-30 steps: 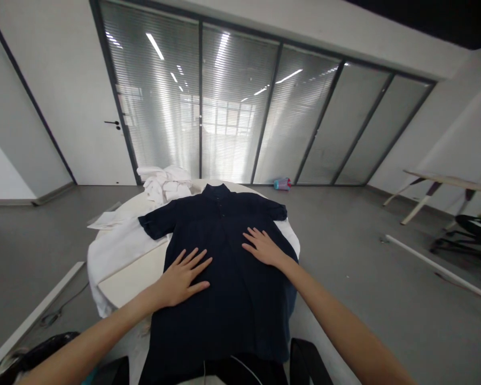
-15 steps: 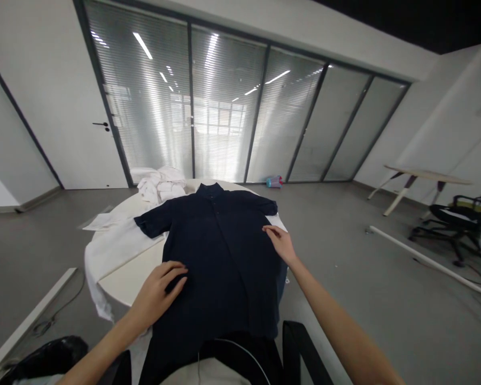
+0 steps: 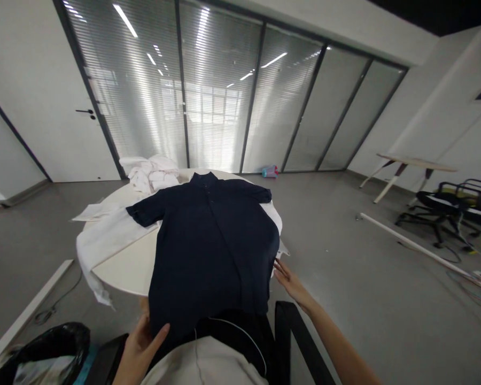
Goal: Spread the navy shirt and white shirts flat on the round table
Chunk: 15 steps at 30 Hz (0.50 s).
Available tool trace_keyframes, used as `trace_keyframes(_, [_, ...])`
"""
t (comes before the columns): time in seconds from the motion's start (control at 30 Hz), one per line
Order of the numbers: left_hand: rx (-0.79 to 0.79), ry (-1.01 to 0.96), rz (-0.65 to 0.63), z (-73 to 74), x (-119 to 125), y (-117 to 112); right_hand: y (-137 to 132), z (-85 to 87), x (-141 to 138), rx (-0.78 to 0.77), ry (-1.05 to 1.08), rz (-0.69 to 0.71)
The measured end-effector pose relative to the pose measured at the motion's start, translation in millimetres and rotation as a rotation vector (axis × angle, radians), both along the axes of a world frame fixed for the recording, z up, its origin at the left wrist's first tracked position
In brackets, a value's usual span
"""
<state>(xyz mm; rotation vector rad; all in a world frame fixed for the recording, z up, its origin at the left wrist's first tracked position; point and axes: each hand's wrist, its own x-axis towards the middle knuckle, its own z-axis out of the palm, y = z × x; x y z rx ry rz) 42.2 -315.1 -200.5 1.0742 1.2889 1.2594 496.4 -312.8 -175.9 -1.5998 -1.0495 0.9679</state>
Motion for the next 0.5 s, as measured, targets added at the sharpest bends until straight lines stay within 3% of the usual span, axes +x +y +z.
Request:
trace_keyframes(0.17, [-0.146, 0.046, -0.12, 11.9, 3, -8, 6, -5.1, 1, -0.055, 0.076, -0.083])
trace_keyframes(0.37, [-0.18, 0.103, -0.247, 37.0, -3, -8, -3, 17.7, 18, -0.001, 0.049, -0.089])
trace_keyframes(0.5, [-0.165, 0.118, -0.292, 36.2, -8, -3, -9, 18.7, 24, -0.07, -0.03, -0.016])
